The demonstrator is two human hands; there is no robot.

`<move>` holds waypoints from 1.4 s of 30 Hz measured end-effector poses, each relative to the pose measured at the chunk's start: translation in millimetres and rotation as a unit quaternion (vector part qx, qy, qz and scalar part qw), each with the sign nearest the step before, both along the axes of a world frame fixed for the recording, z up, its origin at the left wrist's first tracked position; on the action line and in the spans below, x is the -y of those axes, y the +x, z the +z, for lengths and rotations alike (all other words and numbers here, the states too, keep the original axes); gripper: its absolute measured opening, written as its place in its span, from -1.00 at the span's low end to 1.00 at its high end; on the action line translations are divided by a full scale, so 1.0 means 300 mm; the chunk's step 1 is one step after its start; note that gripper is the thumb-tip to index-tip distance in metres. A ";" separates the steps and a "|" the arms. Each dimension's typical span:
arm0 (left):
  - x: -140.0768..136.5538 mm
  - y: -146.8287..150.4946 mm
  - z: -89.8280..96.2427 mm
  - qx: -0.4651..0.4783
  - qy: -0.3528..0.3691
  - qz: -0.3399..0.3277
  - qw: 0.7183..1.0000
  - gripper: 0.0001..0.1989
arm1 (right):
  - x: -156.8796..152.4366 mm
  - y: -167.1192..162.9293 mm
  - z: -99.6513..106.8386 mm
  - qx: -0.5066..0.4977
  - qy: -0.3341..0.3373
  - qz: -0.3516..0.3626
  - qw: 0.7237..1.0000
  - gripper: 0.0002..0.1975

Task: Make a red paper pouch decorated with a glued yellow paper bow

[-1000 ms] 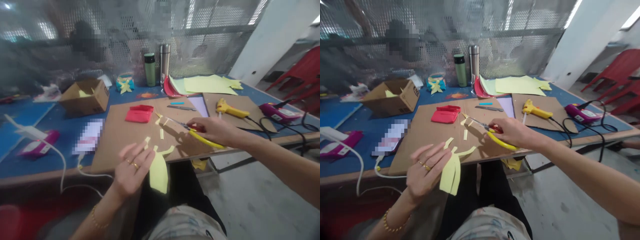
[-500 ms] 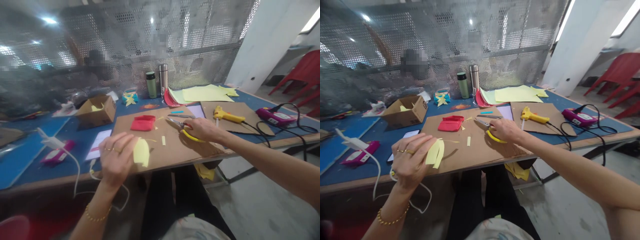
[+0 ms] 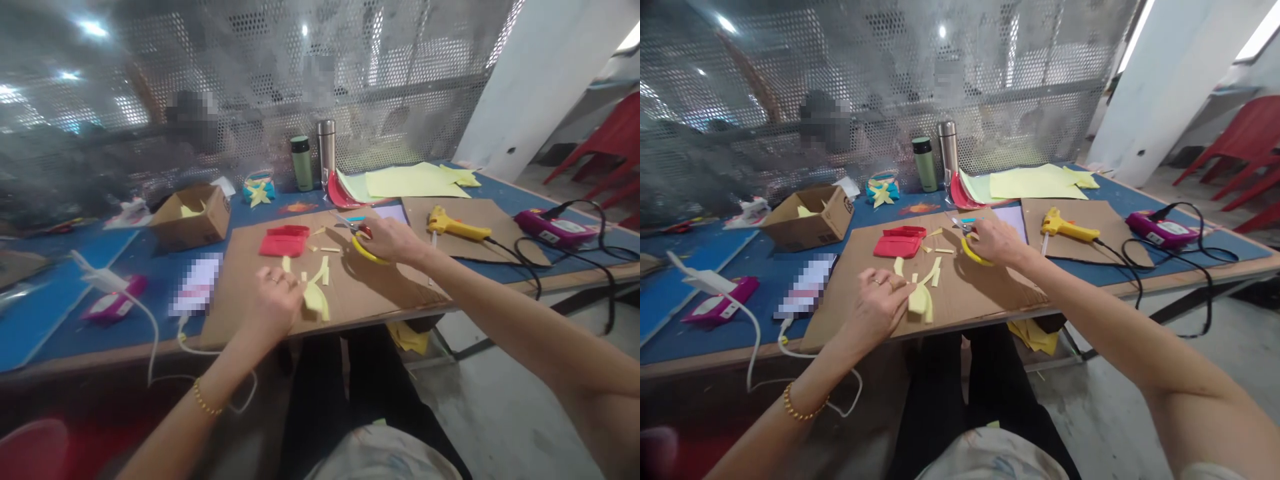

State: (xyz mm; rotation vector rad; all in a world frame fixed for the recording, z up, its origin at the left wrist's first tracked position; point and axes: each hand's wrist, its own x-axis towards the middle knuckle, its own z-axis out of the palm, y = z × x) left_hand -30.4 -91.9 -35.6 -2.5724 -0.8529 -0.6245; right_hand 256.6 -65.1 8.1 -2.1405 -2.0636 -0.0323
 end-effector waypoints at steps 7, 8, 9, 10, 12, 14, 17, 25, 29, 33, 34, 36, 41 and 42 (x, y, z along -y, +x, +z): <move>-0.030 -0.073 0.198 -0.116 -0.307 -0.012 0.945 -0.35 | -0.117 -0.059 0.007 -0.059 0.085 0.007 0.995 -0.64; -0.056 -0.056 0.222 -0.108 -0.298 -0.024 0.948 -0.49 | -0.127 -0.058 0.002 -0.077 0.094 -0.010 0.993 -0.63; -0.089 -0.027 0.237 -0.091 -0.266 -0.020 0.960 -0.62 | -0.135 -0.055 -0.005 -0.095 0.102 -0.025 0.990 -0.63; -0.126 0.010 0.242 -0.077 -0.223 -0.003 0.972 -0.69 | -0.141 -0.050 -0.013 -0.114 0.110 -0.036 0.987 -0.63; -0.206 0.098 0.224 -0.104 -0.159 0.028 0.981 -0.72 | -0.149 -0.033 -0.028 -0.146 0.124 -0.046 0.980 -0.63; -0.280 0.175 0.186 -0.145 -0.127 0.041 0.980 -0.75 | -0.151 -0.015 -0.039 -0.169 0.135 -0.051 0.975 -0.63; -0.366 0.230 0.145 -0.123 -0.151 0.046 0.980 -0.79 | -0.146 0.002 -0.042 -0.191 0.140 -0.065 0.969 -0.66; -0.500 0.308 0.171 0.047 -0.268 0.139 0.952 -0.80 | -0.125 -0.010 -0.025 -0.211 0.135 -0.043 0.967 -0.68; -0.517 0.366 0.142 -0.051 -0.308 0.097 0.945 -0.84 | -0.118 0.001 -0.023 -0.211 0.133 -0.048 0.967 -0.67; -0.505 0.363 0.138 -0.056 -0.326 0.055 0.942 -0.75 | -0.114 0.005 -0.025 -0.209 0.138 -0.045 0.967 -0.68; -0.497 0.356 0.143 -0.047 -0.314 0.042 0.947 -0.76 | -0.114 0.005 -0.025 -0.209 0.138 -0.044 0.967 -0.68; -0.474 0.341 0.154 -0.034 -0.294 0.010 0.955 -0.82 | -0.113 0.003 -0.026 -0.212 0.138 -0.040 0.967 -0.66; -0.398 0.320 0.143 -0.096 -0.275 -0.047 0.955 -0.83 | -0.111 -0.001 -0.026 -0.204 0.142 -0.032 0.968 -0.64; -0.385 0.323 0.134 -0.105 -0.274 -0.056 0.954 -0.82 | -0.112 -0.002 -0.027 -0.199 0.141 -0.034 0.969 -0.64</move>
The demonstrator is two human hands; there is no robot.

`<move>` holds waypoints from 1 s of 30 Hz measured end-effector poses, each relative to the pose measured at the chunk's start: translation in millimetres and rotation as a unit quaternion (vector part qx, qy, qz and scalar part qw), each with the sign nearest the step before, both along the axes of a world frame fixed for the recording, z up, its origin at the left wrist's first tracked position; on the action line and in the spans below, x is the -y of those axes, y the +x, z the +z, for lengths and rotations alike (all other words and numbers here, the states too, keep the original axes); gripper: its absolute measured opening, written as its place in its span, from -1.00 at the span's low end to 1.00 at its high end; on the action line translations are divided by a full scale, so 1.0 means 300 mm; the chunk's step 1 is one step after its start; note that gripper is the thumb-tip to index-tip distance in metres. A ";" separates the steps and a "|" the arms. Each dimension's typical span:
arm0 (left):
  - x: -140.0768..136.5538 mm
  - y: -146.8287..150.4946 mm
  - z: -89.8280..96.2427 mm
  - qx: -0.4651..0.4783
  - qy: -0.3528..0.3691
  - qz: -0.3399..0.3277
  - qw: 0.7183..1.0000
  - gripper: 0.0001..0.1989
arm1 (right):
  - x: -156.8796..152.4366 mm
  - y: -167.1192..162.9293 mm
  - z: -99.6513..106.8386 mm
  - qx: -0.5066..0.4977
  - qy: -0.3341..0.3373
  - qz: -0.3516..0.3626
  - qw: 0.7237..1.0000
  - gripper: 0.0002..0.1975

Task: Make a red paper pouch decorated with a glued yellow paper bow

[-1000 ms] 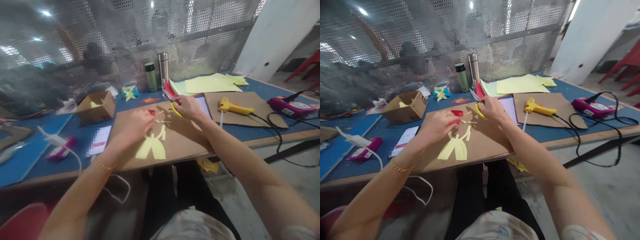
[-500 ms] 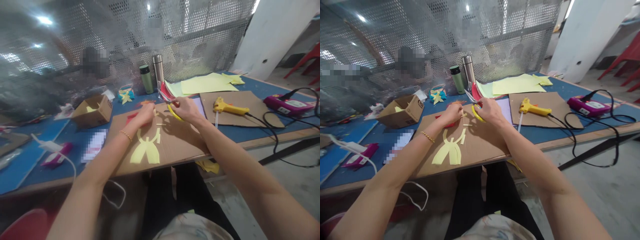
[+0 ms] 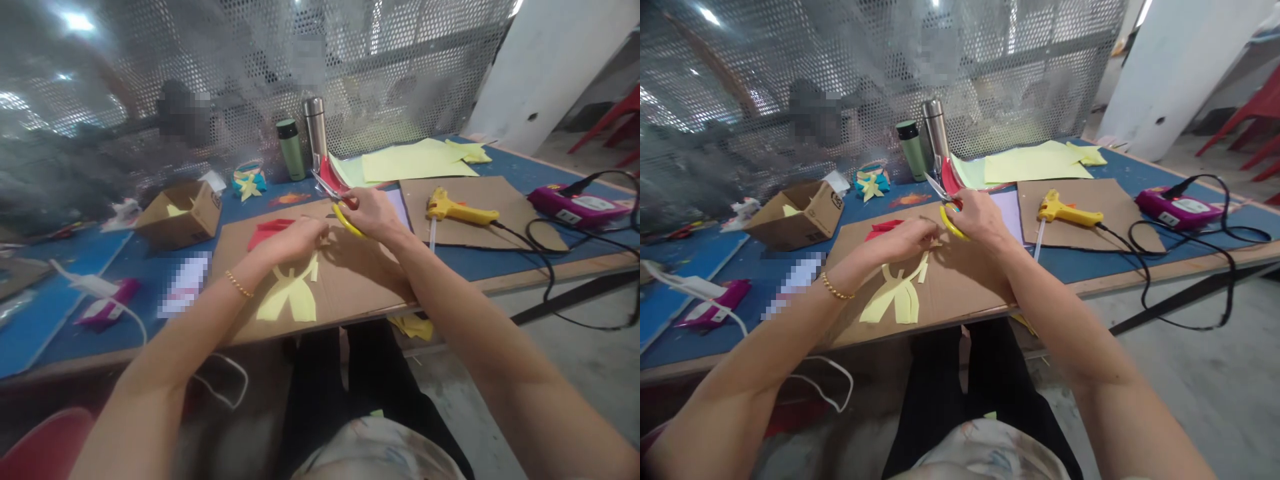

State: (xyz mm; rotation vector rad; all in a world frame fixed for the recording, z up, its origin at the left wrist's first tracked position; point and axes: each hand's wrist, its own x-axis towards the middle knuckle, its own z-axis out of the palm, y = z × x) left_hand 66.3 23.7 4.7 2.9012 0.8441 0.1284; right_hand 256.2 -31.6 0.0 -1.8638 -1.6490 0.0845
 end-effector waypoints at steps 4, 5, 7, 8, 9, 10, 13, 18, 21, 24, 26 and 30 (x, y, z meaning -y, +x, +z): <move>0.029 0.035 -0.020 -0.012 0.025 0.013 1.000 -0.77 | -0.003 0.000 -0.007 0.016 -0.006 0.004 1.000 -0.63; 0.028 0.046 -0.019 -0.026 0.033 0.023 0.999 -0.77 | -0.004 0.001 -0.009 0.019 -0.006 0.005 1.000 -0.63; 0.017 0.064 -0.010 -0.059 0.039 0.034 0.997 -0.79 | -0.005 0.003 -0.011 0.020 -0.004 0.002 1.000 -0.64; 0.008 0.068 -0.002 -0.069 0.035 0.034 0.996 -0.81 | -0.005 0.005 -0.011 0.020 -0.003 -0.001 1.000 -0.64; -0.002 0.067 0.009 -0.070 0.030 0.036 0.996 -0.83 | -0.004 0.005 -0.010 0.018 -0.001 -0.004 1.000 -0.64; -0.011 0.060 0.021 -0.061 0.023 0.044 0.997 -0.87 | -0.003 0.006 -0.008 0.015 0.000 -0.005 1.000 -0.64; -0.018 0.017 0.071 0.010 -0.005 0.094 0.995 -0.92 | 0.003 0.003 -0.001 0.006 -0.001 -0.006 1.000 -0.63; 0.074 -0.068 0.171 0.112 -0.095 0.059 0.987 -0.78 | 0.010 -0.006 0.004 -0.004 0.003 -0.005 1.000 -0.63; 0.159 -0.086 0.197 0.042 -0.124 -0.010 0.991 -0.68 | 0.012 -0.007 0.001 0.002 0.002 0.008 1.000 -0.63; 0.222 -0.087 0.180 -0.013 -0.072 -0.059 0.996 -0.74 | 0.014 -0.005 -0.002 0.005 0.005 0.010 1.000 -0.63; 0.250 -0.083 0.151 -0.040 -0.016 -0.066 0.997 -0.79 | 0.016 -0.003 -0.004 0.007 0.010 0.009 1.000 -0.63; 0.297 -0.076 0.089 -0.134 0.088 -0.087 0.983 -0.79 | 0.017 -0.001 -0.009 0.015 0.017 0.019 1.000 -0.64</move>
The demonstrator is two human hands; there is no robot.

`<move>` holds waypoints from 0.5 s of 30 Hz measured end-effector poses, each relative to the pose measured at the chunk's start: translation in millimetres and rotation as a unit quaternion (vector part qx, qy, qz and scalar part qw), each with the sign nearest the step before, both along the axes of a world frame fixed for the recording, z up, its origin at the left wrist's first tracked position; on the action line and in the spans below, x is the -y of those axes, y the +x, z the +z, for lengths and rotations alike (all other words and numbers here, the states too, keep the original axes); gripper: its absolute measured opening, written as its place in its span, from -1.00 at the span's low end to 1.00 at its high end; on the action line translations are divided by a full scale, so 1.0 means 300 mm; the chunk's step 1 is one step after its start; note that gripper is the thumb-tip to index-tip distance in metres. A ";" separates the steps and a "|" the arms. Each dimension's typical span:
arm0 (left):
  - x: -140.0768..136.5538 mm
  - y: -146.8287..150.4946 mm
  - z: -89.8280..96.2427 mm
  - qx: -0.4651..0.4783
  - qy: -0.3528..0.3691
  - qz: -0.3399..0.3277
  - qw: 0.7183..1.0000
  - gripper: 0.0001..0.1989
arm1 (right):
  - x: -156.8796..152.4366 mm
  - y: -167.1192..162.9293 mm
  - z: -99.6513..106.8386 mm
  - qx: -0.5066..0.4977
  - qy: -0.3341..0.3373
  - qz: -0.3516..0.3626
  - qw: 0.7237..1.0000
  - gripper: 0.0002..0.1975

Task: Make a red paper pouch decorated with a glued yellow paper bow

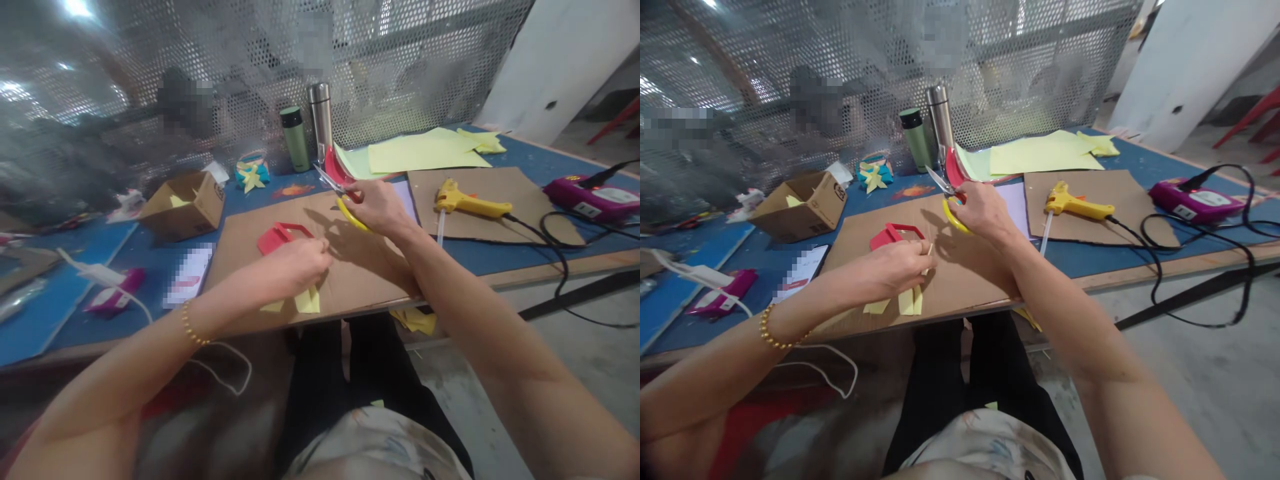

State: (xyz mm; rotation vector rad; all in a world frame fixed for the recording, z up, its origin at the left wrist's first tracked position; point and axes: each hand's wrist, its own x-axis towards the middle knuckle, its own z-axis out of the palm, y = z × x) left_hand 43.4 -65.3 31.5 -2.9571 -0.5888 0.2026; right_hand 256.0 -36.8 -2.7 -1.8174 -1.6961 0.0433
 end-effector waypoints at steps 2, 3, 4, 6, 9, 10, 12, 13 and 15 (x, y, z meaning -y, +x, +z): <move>0.019 0.007 -0.025 -0.020 0.052 -0.016 0.998 -0.73 | -0.001 0.001 -0.003 -0.002 0.005 0.004 1.000 -0.63; 0.025 0.014 -0.036 -0.022 0.072 -0.020 0.997 -0.70 | -0.001 0.002 -0.004 -0.003 0.007 0.006 1.000 -0.63; 0.027 0.022 -0.045 -0.021 0.086 -0.021 0.996 -0.68 | -0.001 0.003 -0.005 -0.004 0.006 0.008 1.000 -0.64; 0.018 0.044 -0.062 -0.022 0.092 -0.011 0.995 -0.66 | -0.002 0.003 -0.006 -0.001 0.001 0.013 1.000 -0.66; -0.022 0.080 -0.071 -0.017 0.061 0.017 0.998 -0.68 | -0.001 0.002 -0.003 0.007 -0.008 0.016 1.000 -0.69; -0.039 0.089 -0.066 0.002 0.037 0.028 0.999 -0.72 | -0.001 0.001 -0.001 0.009 -0.011 0.014 1.000 -0.70; -0.076 0.096 -0.039 0.095 -0.041 0.059 0.993 -0.81 | 0.000 0.000 0.004 0.011 -0.014 0.010 1.000 -0.71; -0.096 0.094 -0.017 0.169 -0.094 0.077 0.978 -0.86 | 0.001 0.000 0.007 0.011 -0.014 0.009 1.000 -0.71; -0.142 0.074 0.035 0.334 -0.199 0.135 0.911 -0.91 | 0.003 -0.002 0.011 0.005 -0.012 0.009 1.000 -0.68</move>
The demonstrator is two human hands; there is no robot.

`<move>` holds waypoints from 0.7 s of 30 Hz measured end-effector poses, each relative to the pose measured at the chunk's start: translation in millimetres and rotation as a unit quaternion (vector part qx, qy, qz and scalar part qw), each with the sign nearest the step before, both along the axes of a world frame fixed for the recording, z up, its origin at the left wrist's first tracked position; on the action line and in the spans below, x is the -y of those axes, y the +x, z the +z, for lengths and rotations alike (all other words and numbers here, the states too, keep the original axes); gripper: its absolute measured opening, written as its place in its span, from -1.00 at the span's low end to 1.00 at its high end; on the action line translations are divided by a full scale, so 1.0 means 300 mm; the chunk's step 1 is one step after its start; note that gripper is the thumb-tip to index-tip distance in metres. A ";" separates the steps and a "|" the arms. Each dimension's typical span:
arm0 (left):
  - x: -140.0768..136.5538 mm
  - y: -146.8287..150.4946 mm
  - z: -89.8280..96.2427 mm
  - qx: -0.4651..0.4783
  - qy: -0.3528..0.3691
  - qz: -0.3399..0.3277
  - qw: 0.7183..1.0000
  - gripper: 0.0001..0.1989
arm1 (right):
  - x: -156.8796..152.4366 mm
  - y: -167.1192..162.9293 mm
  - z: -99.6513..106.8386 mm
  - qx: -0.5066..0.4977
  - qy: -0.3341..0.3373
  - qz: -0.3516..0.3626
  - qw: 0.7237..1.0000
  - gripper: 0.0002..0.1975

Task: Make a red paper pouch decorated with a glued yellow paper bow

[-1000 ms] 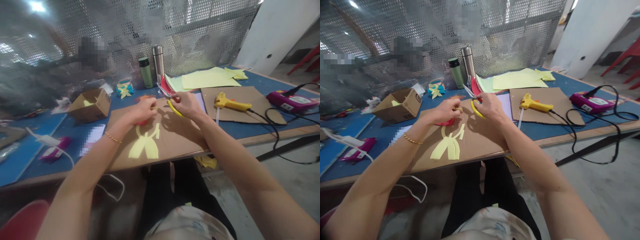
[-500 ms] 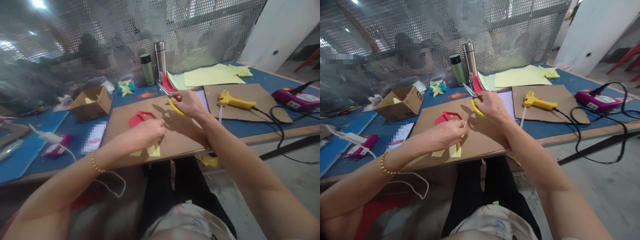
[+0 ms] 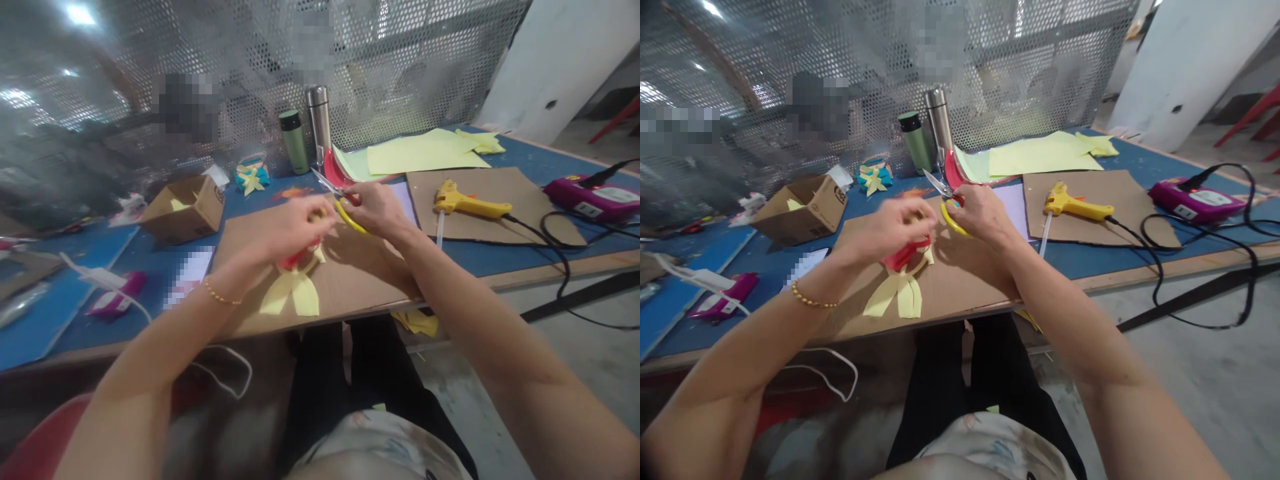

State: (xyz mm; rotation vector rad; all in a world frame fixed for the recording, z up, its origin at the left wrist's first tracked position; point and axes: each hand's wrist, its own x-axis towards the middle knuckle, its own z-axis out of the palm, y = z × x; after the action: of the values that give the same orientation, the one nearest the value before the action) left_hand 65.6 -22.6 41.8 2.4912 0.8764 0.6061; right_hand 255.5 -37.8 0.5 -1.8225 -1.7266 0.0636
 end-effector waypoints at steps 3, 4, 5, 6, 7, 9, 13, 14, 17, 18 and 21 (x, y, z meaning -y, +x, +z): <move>-0.084 -0.060 0.069 0.201 -0.142 0.074 0.966 -0.94 | 0.005 -0.005 0.002 -0.012 -0.007 0.005 1.000 -0.65; -0.114 -0.087 0.084 0.240 -0.187 0.091 0.948 -0.95 | 0.007 -0.007 0.001 -0.011 -0.011 0.009 1.000 -0.65; -0.142 -0.115 0.093 0.266 -0.231 0.109 0.929 -0.96 | 0.008 -0.009 0.000 -0.007 -0.016 0.009 1.000 -0.66; -0.167 -0.143 0.097 0.285 -0.274 0.132 0.909 -0.95 | 0.008 -0.011 -0.002 -0.003 -0.020 0.007 1.000 -0.67; -0.189 -0.171 0.097 0.301 -0.311 0.157 0.888 -0.93 | 0.008 -0.012 -0.004 0.001 -0.022 0.006 1.000 -0.67; -0.222 -0.219 0.091 0.328 -0.358 0.189 0.853 -0.91 | 0.006 -0.012 -0.010 0.009 -0.020 0.004 1.000 -0.67; -0.257 -0.260 0.091 0.420 -0.348 0.163 0.822 -0.90 | -0.003 0.000 -0.021 0.003 0.011 0.025 1.000 -0.64; -0.264 -0.259 0.094 0.437 -0.342 0.152 0.818 -0.89 | -0.005 0.002 -0.024 -0.006 0.023 0.041 0.999 -0.63; -0.280 -0.240 0.098 0.429 -0.346 0.143 0.822 -0.84 | -0.005 -0.002 -0.032 -0.026 0.052 0.115 0.992 -0.62; -0.284 -0.232 0.097 0.417 -0.348 0.146 0.827 -0.83 | 0.000 -0.011 -0.034 -0.022 0.052 0.143 0.988 -0.62; -0.292 -0.214 0.086 0.391 -0.338 0.153 0.842 -0.84 | 0.026 -0.053 -0.029 0.015 0.014 0.202 0.979 -0.65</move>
State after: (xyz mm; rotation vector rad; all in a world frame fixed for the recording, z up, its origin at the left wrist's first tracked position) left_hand 1.3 64.9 67.6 1.2885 0.9226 1.0798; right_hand 239.6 -45.6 -8.3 -1.4323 -2.0842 0.1776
